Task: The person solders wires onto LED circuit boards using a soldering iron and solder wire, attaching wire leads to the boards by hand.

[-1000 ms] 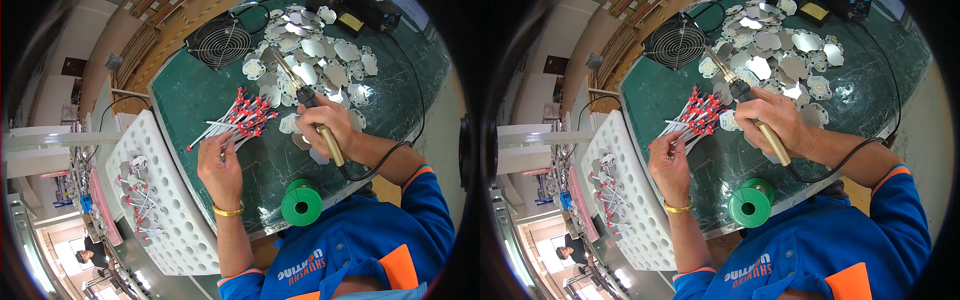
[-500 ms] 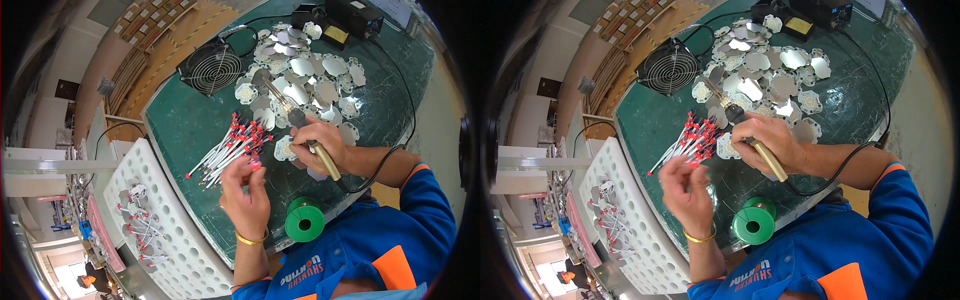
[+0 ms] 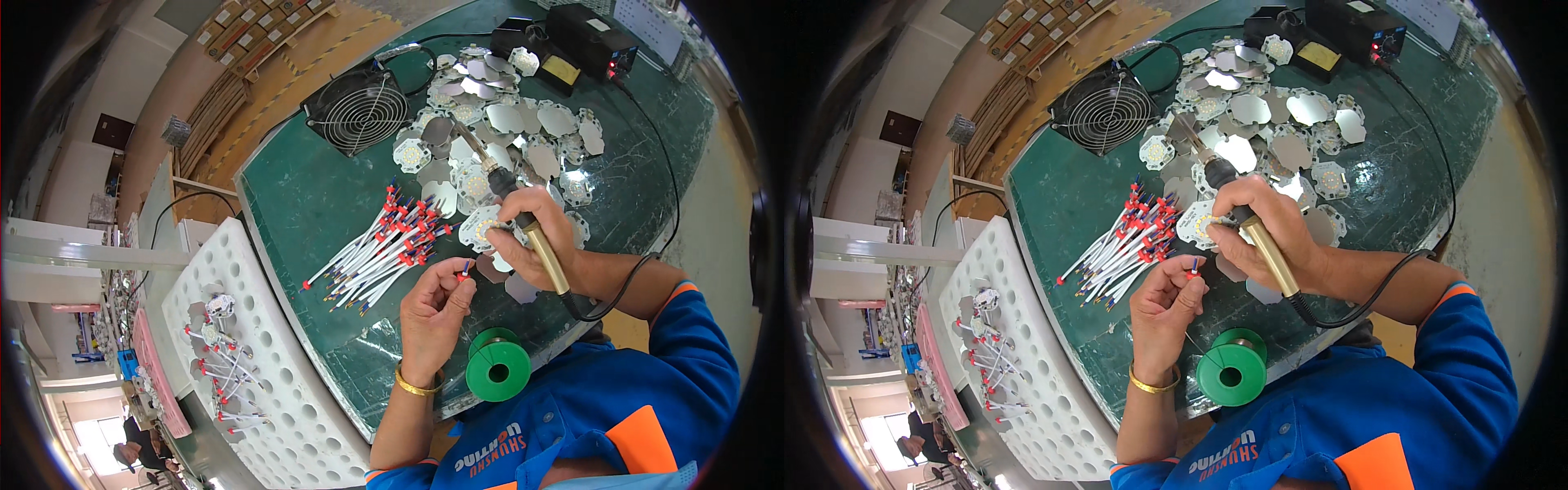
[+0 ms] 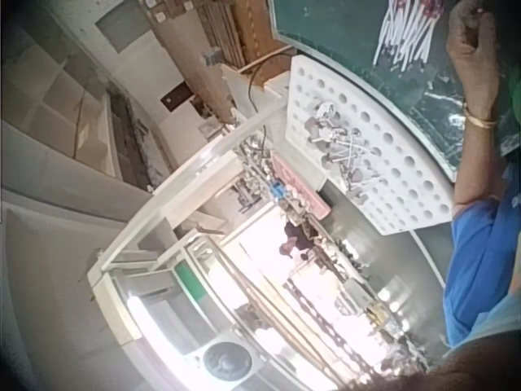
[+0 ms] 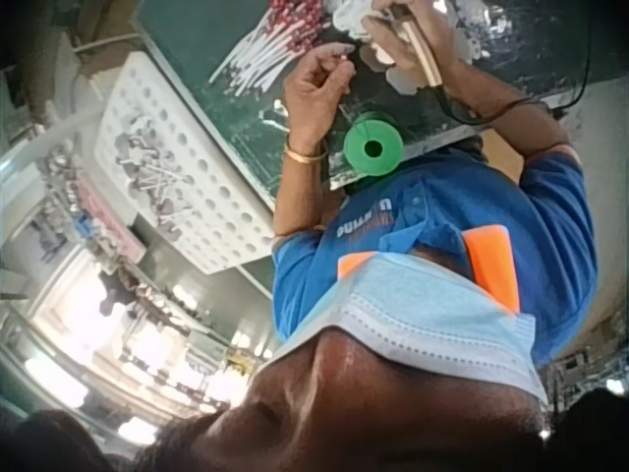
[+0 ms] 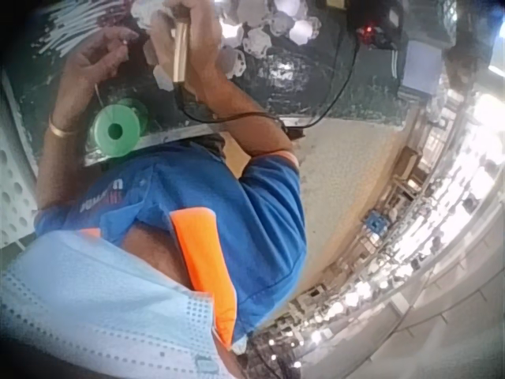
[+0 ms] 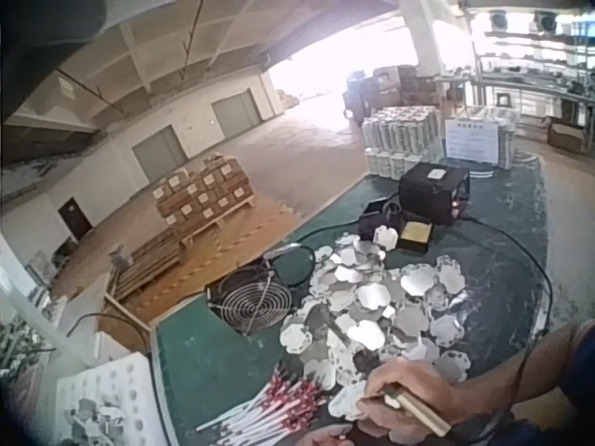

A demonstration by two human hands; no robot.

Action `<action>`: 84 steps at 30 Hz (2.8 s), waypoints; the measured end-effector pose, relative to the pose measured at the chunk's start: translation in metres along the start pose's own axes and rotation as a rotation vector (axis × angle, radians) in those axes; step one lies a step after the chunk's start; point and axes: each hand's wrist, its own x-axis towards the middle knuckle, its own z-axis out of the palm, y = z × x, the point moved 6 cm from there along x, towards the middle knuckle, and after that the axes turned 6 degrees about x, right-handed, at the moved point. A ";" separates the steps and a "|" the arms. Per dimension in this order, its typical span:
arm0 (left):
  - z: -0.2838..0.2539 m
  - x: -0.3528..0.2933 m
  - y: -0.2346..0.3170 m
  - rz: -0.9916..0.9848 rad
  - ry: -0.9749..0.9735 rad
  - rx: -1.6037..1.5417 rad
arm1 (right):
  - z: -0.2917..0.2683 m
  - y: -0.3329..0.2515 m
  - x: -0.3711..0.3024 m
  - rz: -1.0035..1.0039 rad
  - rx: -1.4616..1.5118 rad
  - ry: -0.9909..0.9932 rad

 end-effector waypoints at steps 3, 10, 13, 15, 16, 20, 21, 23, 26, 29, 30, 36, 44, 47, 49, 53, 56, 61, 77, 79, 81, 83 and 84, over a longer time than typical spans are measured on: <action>0.000 0.000 -0.003 -0.028 0.000 -0.022 | 0.003 0.001 -0.002 -0.005 0.036 -0.012; 0.000 0.001 -0.002 -0.051 -0.057 -0.054 | 0.008 0.001 -0.001 -0.013 0.091 -0.081; 0.003 0.003 -0.002 -0.052 -0.071 -0.074 | 0.003 0.003 -0.002 -0.012 0.124 -0.062; -0.001 0.001 -0.006 -0.080 -0.074 -0.088 | 0.007 0.000 -0.001 -0.038 0.106 -0.078; -0.002 0.000 -0.006 -0.079 -0.069 -0.090 | 0.009 -0.002 -0.001 -0.040 0.109 -0.082; 0.000 -0.001 -0.006 -0.100 -0.051 -0.109 | 0.008 -0.003 -0.002 -0.065 0.131 -0.082; 0.001 0.000 -0.008 -0.119 -0.059 -0.124 | 0.007 -0.002 -0.003 -0.097 0.146 -0.095; 0.001 0.003 -0.012 -0.144 -0.073 -0.148 | 0.006 -0.001 -0.005 -0.142 0.106 -0.129; -0.003 0.002 -0.016 -0.155 -0.064 -0.204 | 0.007 -0.009 -0.001 -0.261 0.093 -0.299; -0.005 0.001 -0.019 -0.133 -0.069 -0.257 | 0.016 -0.019 -0.006 -0.418 0.095 -0.417; -0.005 0.001 -0.018 -0.127 -0.078 -0.275 | 0.018 -0.020 -0.009 -0.420 0.069 -0.428; -0.001 0.004 0.003 0.112 0.047 -0.028 | 0.003 0.001 0.001 -0.114 0.100 -0.040; 0.000 -0.004 0.010 0.132 0.155 0.052 | 0.012 -0.005 0.001 0.008 0.164 -0.157; 0.000 -0.004 0.008 0.140 0.182 0.101 | 0.013 -0.005 -0.002 -0.037 0.154 -0.127; -0.001 -0.003 0.007 0.133 0.183 0.120 | 0.014 -0.003 -0.003 -0.038 0.167 -0.134; -0.001 -0.003 0.007 0.113 0.154 0.146 | 0.014 -0.005 -0.002 -0.075 0.168 -0.175; -0.001 -0.004 0.009 0.106 0.135 0.132 | 0.014 -0.009 0.000 -0.115 0.171 -0.165; -0.001 -0.004 0.009 0.090 0.100 0.105 | 0.013 -0.009 0.000 -0.101 0.204 -0.190; -0.019 -0.048 0.014 0.090 0.399 -0.054 | 0.002 -0.023 0.000 -0.102 0.168 -0.290; -0.018 -0.053 0.008 0.073 0.444 -0.157 | 0.000 -0.018 -0.003 -0.130 0.162 -0.290; -0.016 -0.058 0.006 0.061 0.450 -0.169 | -0.008 -0.030 0.002 -0.357 0.285 -0.224; -0.012 -0.062 0.006 0.099 0.449 -0.141 | -0.014 -0.038 0.006 -0.338 0.299 -0.235; -0.011 -0.064 0.007 0.116 0.449 -0.135 | -0.016 -0.045 0.008 -0.355 0.302 -0.268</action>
